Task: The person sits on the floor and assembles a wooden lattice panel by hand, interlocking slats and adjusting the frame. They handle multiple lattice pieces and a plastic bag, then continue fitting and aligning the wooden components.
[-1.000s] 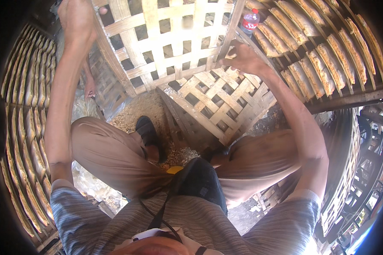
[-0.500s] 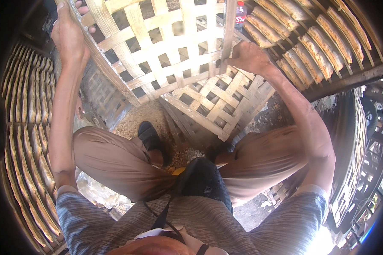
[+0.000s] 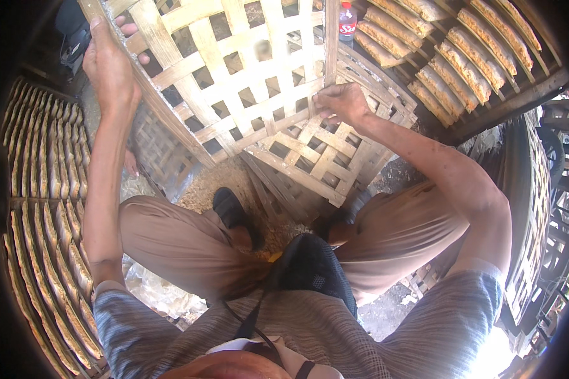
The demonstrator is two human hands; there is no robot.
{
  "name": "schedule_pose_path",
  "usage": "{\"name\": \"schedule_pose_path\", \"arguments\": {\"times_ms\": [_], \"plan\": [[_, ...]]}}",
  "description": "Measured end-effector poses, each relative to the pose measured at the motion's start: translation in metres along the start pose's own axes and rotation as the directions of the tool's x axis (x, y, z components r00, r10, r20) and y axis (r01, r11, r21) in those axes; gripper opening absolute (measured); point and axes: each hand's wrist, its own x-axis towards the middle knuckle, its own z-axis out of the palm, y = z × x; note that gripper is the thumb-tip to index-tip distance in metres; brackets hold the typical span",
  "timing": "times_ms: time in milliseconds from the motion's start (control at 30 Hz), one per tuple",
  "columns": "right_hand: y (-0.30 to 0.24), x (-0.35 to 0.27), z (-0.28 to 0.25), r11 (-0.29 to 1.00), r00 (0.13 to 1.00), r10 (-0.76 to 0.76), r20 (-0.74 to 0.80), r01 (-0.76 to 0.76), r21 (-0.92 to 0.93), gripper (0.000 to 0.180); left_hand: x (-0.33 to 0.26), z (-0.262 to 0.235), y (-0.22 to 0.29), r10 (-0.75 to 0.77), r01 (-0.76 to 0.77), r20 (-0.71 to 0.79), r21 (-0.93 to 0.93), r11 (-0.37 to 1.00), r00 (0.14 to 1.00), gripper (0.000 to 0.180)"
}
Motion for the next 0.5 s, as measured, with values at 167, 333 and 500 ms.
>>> {"name": "schedule_pose_path", "arguments": {"times_ms": [167,333,500], "plan": [[0.006,0.005,0.002,0.998,0.998,-0.053,-0.018,0.053,-0.044,0.017,0.001,-0.005,-0.002,0.001,-0.001,0.029,-0.007,1.000,1.000,0.055],[0.000,-0.001,-0.003,0.979,0.981,-0.193,0.017,0.194,-0.066,0.021,-0.001,-0.005,-0.003,0.021,-0.021,0.006,0.031,0.999,1.000,0.057],[-0.016,-0.001,-0.024,0.888,0.934,-0.356,0.009,0.342,-0.307,0.027,-0.010,0.012,0.003,0.106,-0.106,-0.125,0.007,0.994,0.986,0.039]]}}
